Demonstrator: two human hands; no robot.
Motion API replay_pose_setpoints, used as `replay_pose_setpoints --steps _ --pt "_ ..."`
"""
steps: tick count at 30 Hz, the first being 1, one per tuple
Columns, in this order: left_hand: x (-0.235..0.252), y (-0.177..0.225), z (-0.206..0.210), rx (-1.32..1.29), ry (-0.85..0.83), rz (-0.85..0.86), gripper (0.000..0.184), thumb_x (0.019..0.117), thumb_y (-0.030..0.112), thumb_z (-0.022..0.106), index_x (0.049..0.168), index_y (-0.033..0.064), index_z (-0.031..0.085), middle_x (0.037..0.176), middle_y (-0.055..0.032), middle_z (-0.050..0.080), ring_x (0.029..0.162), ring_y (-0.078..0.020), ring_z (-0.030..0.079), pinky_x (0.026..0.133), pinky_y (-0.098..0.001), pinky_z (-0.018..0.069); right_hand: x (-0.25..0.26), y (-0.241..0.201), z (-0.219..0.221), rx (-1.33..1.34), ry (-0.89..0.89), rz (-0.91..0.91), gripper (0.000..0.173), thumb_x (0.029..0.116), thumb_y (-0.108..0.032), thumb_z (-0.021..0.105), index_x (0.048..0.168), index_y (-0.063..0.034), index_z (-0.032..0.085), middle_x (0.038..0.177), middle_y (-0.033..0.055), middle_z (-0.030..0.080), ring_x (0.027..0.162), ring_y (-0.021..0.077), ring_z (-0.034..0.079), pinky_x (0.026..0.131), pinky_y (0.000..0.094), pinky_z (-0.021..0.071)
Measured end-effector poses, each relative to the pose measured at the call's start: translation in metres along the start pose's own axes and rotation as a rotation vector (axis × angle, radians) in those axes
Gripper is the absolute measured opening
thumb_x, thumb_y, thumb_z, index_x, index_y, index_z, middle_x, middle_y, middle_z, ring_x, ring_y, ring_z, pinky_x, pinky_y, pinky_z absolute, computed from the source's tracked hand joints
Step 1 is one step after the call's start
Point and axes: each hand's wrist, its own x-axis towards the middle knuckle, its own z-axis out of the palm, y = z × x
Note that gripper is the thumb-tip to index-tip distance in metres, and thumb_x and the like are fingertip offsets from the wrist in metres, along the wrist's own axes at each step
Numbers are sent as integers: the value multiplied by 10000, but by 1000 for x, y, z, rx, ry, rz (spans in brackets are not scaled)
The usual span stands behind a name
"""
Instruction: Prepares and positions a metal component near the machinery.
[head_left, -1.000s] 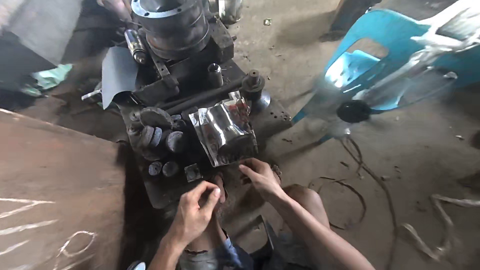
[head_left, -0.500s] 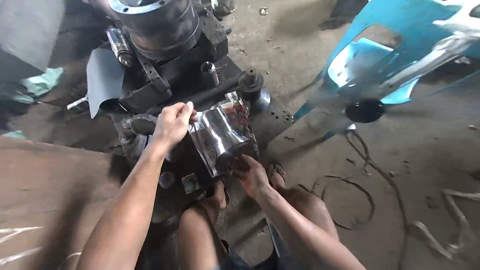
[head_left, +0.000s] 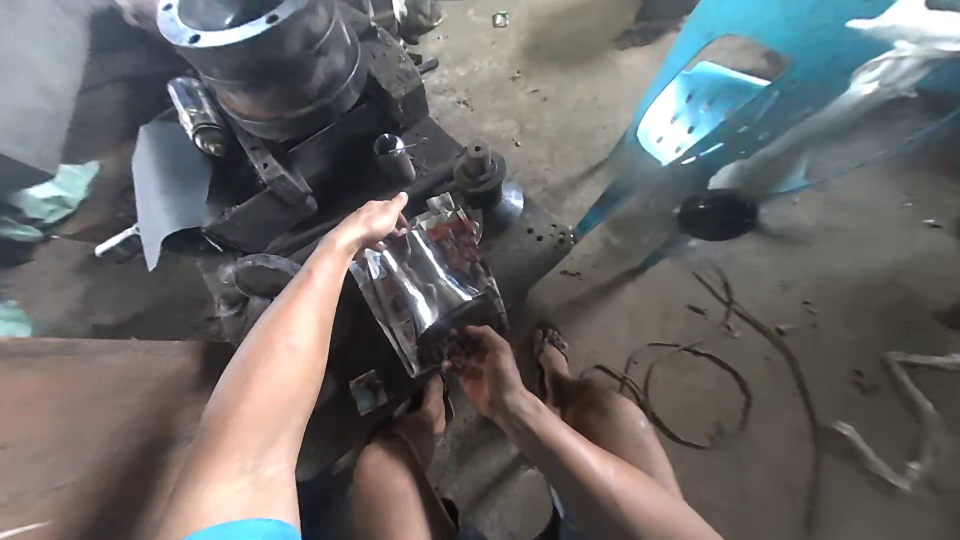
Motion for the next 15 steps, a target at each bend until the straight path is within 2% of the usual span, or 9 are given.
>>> replay_pose_setpoints --steps 3,7,9,11,12,13,15 --pt "0 0 -1 27 -13 -48 809 1057 678 142 1372 80 588 1283 -228 643 1202 -385 614 1003 -604 466 2 -1 3 16 12 7 243 1051 -196 449 1011 -29 621 882 109 686 686 183 665 617 322 579" --pt "1 -4 2 22 -82 -8 837 1040 705 124 1401 111 592 1315 -220 643 1227 -368 611 1026 -596 459 5 3 4 31 -2 -9 255 1051 -186 446 985 -13 621 832 113 667 662 183 650 609 326 574" --pt "7 -6 5 0 -108 -3 836 1036 712 121 1377 126 611 1266 -199 663 1158 -333 637 988 -560 482 6 5 3 40 0 -10 251 1047 -177 447 980 -11 623 826 111 663 661 183 650 610 323 577" --pt "7 -5 10 -35 -103 9 826 1050 686 116 1346 97 614 1097 -184 692 929 -267 687 840 -466 559 6 6 1 20 11 -32 272 1052 -178 436 980 -6 634 817 109 662 659 181 649 610 322 576" --pt "6 -3 12 -54 -88 4 827 1052 681 116 1343 87 612 1026 -179 693 842 -248 687 787 -437 570 6 7 1 6 30 -48 277 1057 -181 440 978 -4 638 817 107 665 661 180 650 607 323 575" --pt "5 -2 13 -63 -68 -8 831 1052 683 117 1342 83 614 993 -186 695 811 -251 686 772 -436 572 7 8 0 -10 62 -65 269 1057 -181 453 984 -2 641 829 110 667 668 181 649 601 326 572" --pt "4 0 13 -57 -44 -9 832 1057 672 109 1383 67 579 1027 -218 694 845 -289 698 804 -476 576 9 8 -1 -24 120 -104 246 1052 -175 478 983 -4 641 833 111 656 662 181 633 582 328 558"
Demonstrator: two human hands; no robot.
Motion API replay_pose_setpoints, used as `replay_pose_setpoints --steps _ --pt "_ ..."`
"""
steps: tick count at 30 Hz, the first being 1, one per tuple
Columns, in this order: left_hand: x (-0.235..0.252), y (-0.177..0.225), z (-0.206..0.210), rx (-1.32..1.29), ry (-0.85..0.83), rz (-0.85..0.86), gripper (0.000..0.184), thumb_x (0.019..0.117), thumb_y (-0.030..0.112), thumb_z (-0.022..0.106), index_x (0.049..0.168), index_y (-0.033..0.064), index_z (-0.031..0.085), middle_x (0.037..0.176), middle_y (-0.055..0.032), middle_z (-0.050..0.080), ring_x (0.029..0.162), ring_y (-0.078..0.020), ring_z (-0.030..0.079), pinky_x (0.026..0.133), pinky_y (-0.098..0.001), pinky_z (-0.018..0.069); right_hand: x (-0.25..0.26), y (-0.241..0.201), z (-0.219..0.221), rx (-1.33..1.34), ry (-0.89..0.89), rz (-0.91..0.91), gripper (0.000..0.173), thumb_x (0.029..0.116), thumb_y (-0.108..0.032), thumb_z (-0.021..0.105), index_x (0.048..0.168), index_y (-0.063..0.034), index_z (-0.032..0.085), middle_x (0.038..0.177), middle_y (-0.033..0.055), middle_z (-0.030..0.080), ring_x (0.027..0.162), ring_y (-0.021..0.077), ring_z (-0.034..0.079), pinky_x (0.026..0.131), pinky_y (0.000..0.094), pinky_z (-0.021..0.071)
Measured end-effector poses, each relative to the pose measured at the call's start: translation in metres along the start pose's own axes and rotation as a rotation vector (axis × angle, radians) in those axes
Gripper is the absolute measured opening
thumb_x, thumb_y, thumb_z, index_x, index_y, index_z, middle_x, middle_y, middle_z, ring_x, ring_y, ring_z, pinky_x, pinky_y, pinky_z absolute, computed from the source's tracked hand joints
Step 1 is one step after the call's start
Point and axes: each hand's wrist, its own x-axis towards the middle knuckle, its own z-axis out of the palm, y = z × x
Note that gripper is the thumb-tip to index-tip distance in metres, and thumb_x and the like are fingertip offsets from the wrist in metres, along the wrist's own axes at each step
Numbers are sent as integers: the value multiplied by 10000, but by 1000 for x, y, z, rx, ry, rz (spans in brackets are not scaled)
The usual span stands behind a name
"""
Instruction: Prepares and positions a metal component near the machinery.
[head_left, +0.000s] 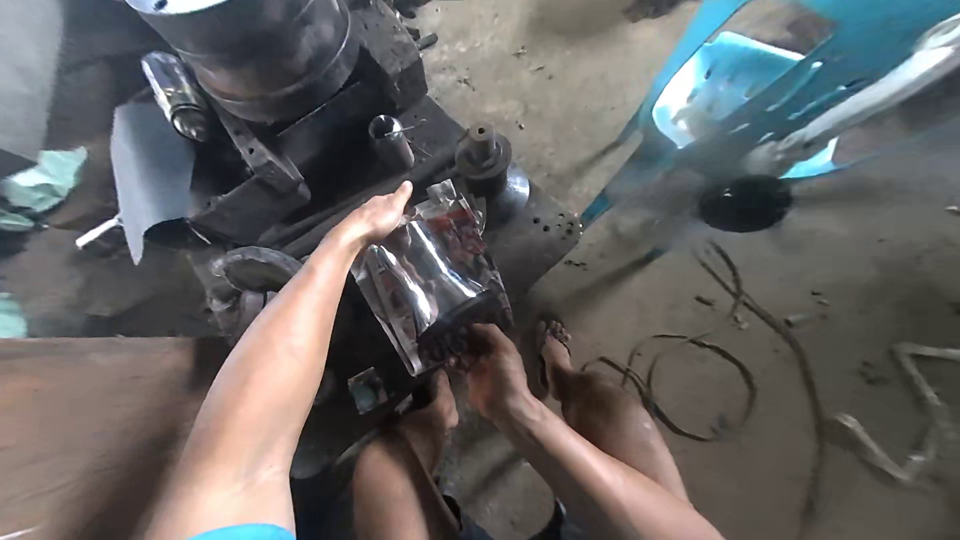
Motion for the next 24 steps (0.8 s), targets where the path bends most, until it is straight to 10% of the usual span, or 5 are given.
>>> replay_pose_setpoints --steps 6,15,24 --pt "11 -9 -4 11 24 26 870 1038 709 112 1348 55 595 1013 -203 710 855 -289 707 813 -494 574 0 1 -1 -10 5 -27 196 1034 -140 504 994 3 632 823 116 642 670 190 629 601 341 561" --pt "12 -10 -10 6 -17 -16 865 1037 709 118 997 35 659 812 -106 708 772 -215 698 764 -420 565 -1 6 -2 19 -32 -40 180 1033 -125 506 985 -1 628 813 102 647 671 175 634 627 328 568" --pt "13 -6 -10 63 23 -81 909 1020 738 146 1056 16 698 954 -160 692 875 -268 629 793 -475 485 0 7 -2 61 -52 -49 202 1035 -133 494 994 5 636 823 108 658 679 178 640 624 327 564"
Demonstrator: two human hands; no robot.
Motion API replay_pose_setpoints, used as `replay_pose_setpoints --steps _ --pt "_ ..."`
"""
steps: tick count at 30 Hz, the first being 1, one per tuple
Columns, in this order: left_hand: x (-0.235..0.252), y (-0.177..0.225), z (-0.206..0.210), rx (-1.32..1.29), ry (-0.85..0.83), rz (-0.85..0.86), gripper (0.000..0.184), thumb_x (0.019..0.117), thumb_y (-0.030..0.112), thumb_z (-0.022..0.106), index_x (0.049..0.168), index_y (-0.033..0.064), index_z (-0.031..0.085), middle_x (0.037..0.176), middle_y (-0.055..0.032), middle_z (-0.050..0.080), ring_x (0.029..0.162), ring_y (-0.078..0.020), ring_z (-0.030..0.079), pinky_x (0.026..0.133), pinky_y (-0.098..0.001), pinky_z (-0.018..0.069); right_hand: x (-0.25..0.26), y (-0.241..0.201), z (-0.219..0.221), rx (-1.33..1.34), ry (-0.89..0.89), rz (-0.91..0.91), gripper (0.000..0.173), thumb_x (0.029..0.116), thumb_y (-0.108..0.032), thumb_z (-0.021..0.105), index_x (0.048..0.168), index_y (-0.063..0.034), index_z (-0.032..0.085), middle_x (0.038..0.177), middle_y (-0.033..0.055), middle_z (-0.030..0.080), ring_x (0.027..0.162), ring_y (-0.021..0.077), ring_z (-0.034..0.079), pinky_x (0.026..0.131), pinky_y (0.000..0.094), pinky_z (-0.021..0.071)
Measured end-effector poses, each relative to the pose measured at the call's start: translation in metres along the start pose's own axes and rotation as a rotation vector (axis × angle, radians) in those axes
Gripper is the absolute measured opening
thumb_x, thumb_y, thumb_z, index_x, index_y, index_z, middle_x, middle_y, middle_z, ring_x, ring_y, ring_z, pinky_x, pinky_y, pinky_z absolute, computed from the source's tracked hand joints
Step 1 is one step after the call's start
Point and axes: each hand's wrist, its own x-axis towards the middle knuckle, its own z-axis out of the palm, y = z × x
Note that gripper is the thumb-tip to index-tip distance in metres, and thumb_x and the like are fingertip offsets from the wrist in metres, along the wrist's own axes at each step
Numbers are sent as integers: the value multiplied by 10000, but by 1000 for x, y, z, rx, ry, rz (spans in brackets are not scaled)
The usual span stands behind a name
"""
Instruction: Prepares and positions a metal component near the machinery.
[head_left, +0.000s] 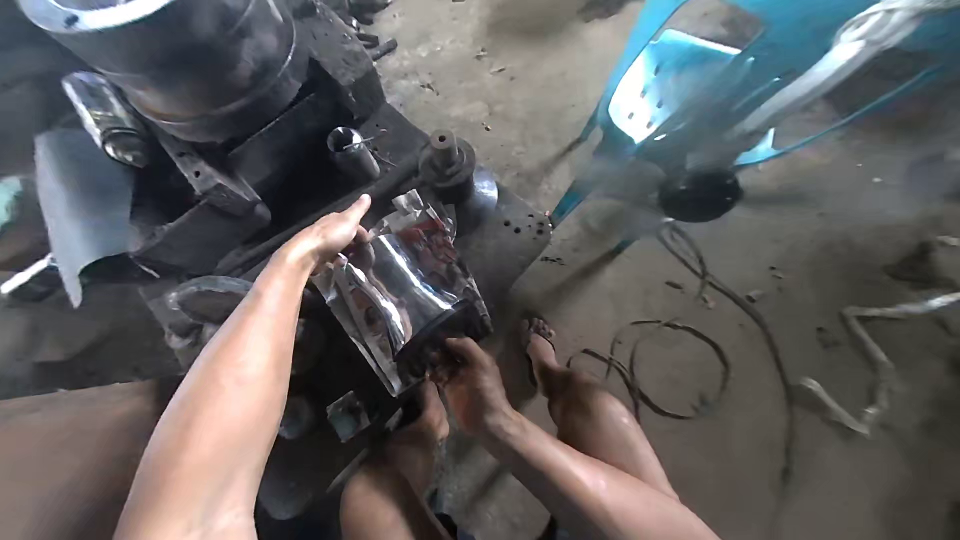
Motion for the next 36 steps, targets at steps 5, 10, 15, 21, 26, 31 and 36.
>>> replay_pose_setpoints --steps 5,10,15,21,26,31,36 --pt "1 3 3 -7 -23 -50 931 998 775 177 1051 0 690 942 -177 687 907 -300 626 840 -516 477 2 3 -2 26 -39 14 211 1038 -162 502 994 -7 639 817 97 632 667 170 611 611 322 544" --pt "2 4 6 -35 -51 -53 889 995 776 197 954 27 672 767 -104 643 733 -226 617 734 -435 514 -2 0 -1 45 -164 88 224 1037 -179 474 924 -44 614 766 53 595 640 148 590 617 309 545" --pt "3 6 12 -3 -44 -45 912 1003 768 170 1022 -15 637 796 -129 605 732 -243 590 727 -461 514 2 3 -3 68 -211 64 180 1022 -147 486 961 -34 612 788 68 618 673 158 617 643 323 560" --pt "-8 5 17 -8 -13 -31 926 1013 752 155 1111 -32 637 879 -168 634 809 -262 618 788 -493 524 4 7 -4 -38 -238 -48 303 1080 -238 490 1018 18 640 778 58 614 670 141 608 656 308 566" --pt "-19 -6 18 -105 12 -16 871 1030 727 166 935 12 655 685 -80 585 628 -193 583 646 -410 530 4 12 -7 -108 -206 -158 396 1118 -273 425 1036 39 654 842 85 650 751 154 641 737 327 584" --pt "-53 -28 18 -228 19 69 791 1028 730 163 742 111 563 540 -4 506 488 -135 528 512 -322 501 -5 7 -25 -326 -251 -306 410 1117 -267 418 1025 34 681 843 93 675 757 160 658 732 346 590" --pt "-117 -60 28 -494 115 191 780 1068 631 90 686 153 572 519 37 537 477 -78 553 512 -243 516 -27 -28 -30 -614 -333 -533 332 1106 -173 430 1015 18 686 777 39 671 674 104 648 652 286 583"
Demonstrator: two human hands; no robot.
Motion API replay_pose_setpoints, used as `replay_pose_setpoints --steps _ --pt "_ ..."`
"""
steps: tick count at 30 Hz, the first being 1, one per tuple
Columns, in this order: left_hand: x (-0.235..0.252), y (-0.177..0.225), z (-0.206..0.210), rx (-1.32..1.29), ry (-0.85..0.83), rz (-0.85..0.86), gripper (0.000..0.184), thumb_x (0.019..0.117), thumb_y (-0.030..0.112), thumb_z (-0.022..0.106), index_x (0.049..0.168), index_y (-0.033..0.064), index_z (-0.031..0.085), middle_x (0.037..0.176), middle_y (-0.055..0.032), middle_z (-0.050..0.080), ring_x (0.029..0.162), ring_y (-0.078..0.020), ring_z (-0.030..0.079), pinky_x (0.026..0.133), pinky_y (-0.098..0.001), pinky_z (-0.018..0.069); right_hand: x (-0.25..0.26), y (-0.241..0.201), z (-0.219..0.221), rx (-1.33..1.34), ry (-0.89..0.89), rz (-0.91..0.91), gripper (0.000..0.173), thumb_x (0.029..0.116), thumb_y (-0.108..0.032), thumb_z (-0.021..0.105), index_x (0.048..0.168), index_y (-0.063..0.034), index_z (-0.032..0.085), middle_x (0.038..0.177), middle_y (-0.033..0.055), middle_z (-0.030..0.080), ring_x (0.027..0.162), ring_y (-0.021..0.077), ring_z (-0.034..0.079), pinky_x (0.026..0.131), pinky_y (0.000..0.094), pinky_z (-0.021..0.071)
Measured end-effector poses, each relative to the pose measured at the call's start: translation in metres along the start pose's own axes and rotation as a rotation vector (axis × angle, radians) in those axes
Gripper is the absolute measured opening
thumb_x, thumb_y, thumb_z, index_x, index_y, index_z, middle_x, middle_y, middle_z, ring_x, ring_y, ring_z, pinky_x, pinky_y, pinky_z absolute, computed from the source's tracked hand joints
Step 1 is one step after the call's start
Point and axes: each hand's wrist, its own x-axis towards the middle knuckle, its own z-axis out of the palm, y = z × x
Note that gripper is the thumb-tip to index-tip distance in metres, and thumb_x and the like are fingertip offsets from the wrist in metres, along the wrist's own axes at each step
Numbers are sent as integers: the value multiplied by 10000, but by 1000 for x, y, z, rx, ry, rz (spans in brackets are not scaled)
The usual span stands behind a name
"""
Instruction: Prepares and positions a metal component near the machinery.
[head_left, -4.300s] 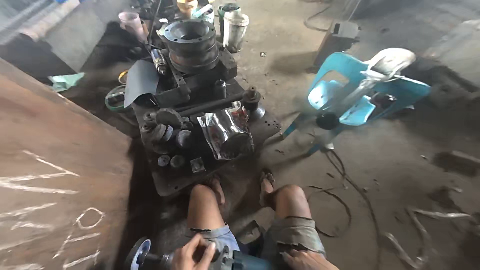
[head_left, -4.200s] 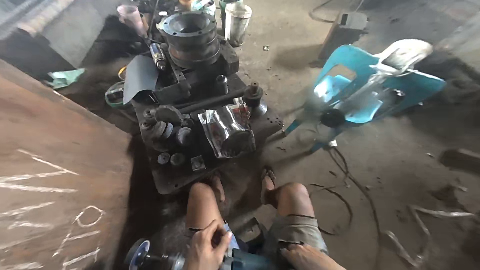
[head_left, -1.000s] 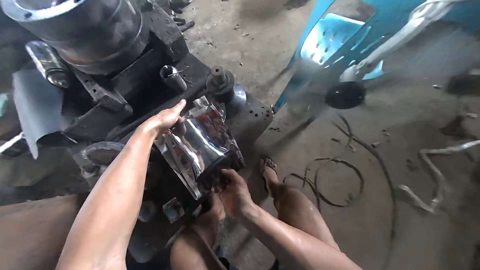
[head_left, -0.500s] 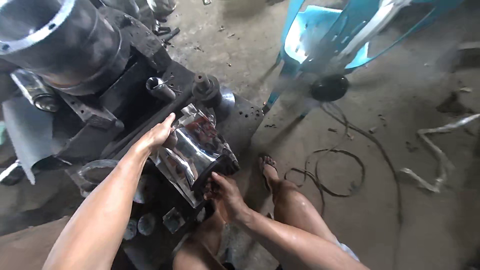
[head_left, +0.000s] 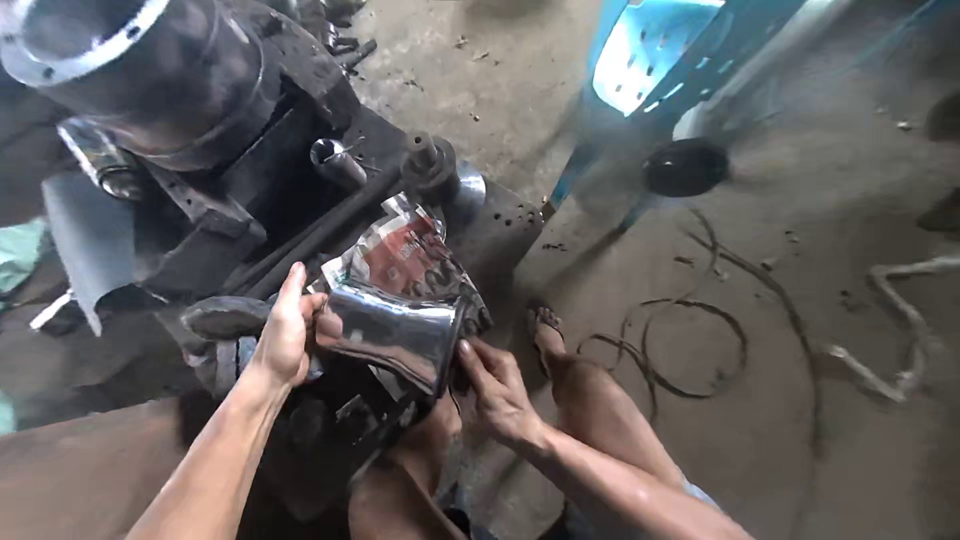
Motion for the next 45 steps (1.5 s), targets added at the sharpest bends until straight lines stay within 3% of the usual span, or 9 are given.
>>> replay_pose_setpoints --steps 5,13,17,21,24,28,33,37,45 --pt "-78 -20 11 -355 86 61 873 1051 610 31 1004 77 721 921 -83 761 874 -178 738 792 -378 624 3 -28 -21 -148 -2 -24 338 1100 -158 411 995 -23 703 793 4 698 729 63 680 700 266 603" --pt "-119 -44 84 -971 232 -28 856 1064 602 74 920 8 674 863 -139 718 827 -223 705 807 -424 596 67 -85 -53 -399 -128 121 461 1103 -349 417 865 -76 704 736 19 676 691 114 662 674 339 593" --pt "-123 -55 114 -1148 178 -137 878 1025 692 112 1107 15 665 953 -133 681 802 -194 636 725 -357 547 119 -112 -49 -597 -232 206 569 1087 -499 405 713 -119 605 589 1 539 513 102 509 485 294 439" --pt "-121 -57 140 -1339 138 -306 817 1022 703 186 1337 80 610 1179 -136 687 1010 -235 669 830 -401 558 161 -125 -26 -806 -394 166 632 1076 -558 377 697 -122 634 595 29 568 512 140 524 481 348 430" --pt "-121 -69 148 -1437 145 -325 803 1017 703 197 1309 92 629 1035 -118 676 819 -206 632 710 -371 543 190 -118 -8 -948 -474 240 646 1046 -626 395 788 -99 665 725 79 628 693 221 622 646 492 510" --pt "-125 -86 155 -1602 109 -288 746 1026 680 212 1267 132 657 1003 -78 686 754 -176 622 657 -354 533 213 -103 19 -1055 -559 306 697 1035 -656 379 906 -53 703 855 133 665 823 273 647 750 556 510" --pt "-121 -95 161 -1943 -38 -204 409 1075 364 363 1023 85 657 756 -37 605 574 -140 573 547 -285 526 231 -90 51 -1135 -712 257 724 1057 -647 294 963 -65 715 949 151 684 934 307 658 817 593 501" --pt "-118 -87 168 -1990 -8 -303 313 1028 161 399 873 47 646 573 -7 539 480 -105 546 539 -238 524 236 -88 79 -1194 -819 189 723 1069 -616 289 1047 -52 741 1050 182 704 1041 344 658 900 637 475" --pt "-109 -83 169 -2141 -67 -297 179 943 37 482 949 -5 655 586 -4 533 476 -85 528 575 -200 526 245 -88 109 -1358 -902 231 792 1068 -645 252 1053 5 705 1067 219 684 1061 379 647 894 642 470"
